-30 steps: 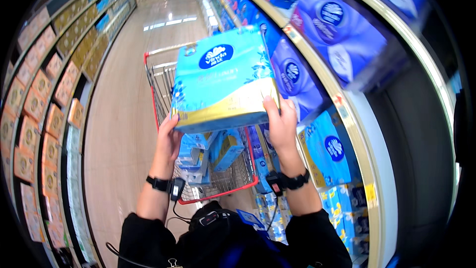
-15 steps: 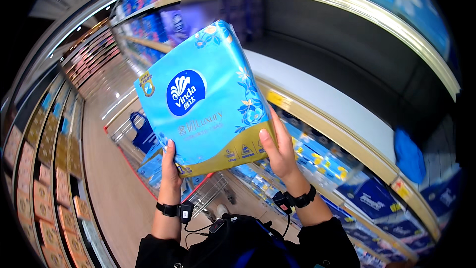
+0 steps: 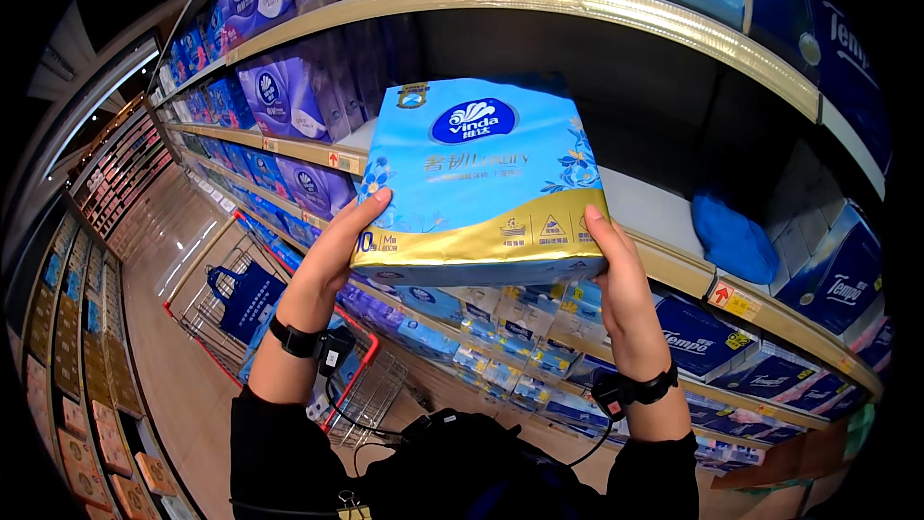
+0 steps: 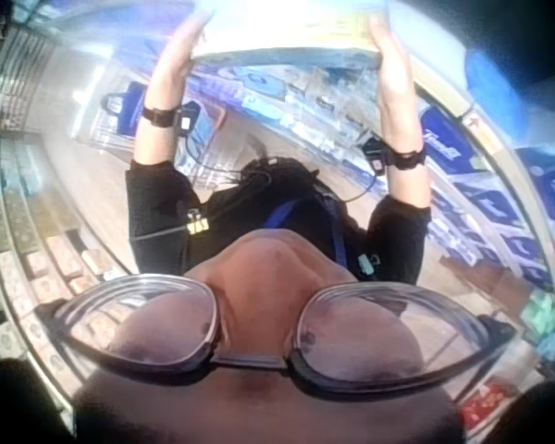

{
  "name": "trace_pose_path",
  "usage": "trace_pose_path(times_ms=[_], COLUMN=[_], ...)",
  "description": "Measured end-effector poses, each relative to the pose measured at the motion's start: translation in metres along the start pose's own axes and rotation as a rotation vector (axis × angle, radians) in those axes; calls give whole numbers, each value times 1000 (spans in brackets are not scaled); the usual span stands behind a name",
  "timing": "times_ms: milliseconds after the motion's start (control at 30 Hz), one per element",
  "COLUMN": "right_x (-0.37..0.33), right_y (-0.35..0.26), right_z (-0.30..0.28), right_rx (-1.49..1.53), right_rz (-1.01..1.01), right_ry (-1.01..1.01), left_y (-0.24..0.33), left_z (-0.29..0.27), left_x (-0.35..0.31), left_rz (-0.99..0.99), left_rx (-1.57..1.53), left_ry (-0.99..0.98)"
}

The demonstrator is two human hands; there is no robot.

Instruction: The person repeatedly takes packages of tissues and paper towels from a shopping cart and places them onto the store shelves. They handle various brands and package sizes, arranging the items neatly on the display shelves.

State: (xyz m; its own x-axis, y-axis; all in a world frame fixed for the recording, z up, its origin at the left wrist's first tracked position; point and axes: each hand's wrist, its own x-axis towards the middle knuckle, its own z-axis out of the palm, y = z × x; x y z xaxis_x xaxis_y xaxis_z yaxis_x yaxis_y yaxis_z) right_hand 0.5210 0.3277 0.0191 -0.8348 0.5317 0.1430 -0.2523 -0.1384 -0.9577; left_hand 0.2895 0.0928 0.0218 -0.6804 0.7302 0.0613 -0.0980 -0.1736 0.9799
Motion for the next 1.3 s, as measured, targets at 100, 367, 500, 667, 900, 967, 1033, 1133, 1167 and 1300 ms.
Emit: trace_pose_path(times_ms=[100, 367, 500, 667, 900, 967, 1033, 1133, 1167, 1300], right_x=[16, 107, 165, 225, 282, 298, 305, 306, 310, 335], right_y=[-12, -41, -39, -22, 10, 9, 10, 0, -2, 19], right_z=[5, 33, 35, 35, 14, 8, 8, 43, 48, 50], right_rx=[-38, -203, -306, -444, -735, -709, -634, -756, -807, -960], right_rz=[53, 47, 51, 115, 316, 371, 282, 188, 166, 19], right_ry=[61, 15, 34, -56, 92, 26, 69, 99, 104, 190], left_y=[21, 55, 55, 59, 47, 43, 46, 42, 40, 26], left_z=[-6, -69, -106, -146, -163, -164, -163, -170, -174, -191], left_x=[32, 154, 214, 279, 323, 333, 340, 353, 363, 401], left_rz=[-44, -37, -15, 87, 157, 174, 192, 227, 251, 434], left_rx=[61, 70, 3, 181, 644, 645, 706, 754, 767, 1152], left_ry=[-76, -294, -444, -489, -522, -504, -464, -457, -465, -344])
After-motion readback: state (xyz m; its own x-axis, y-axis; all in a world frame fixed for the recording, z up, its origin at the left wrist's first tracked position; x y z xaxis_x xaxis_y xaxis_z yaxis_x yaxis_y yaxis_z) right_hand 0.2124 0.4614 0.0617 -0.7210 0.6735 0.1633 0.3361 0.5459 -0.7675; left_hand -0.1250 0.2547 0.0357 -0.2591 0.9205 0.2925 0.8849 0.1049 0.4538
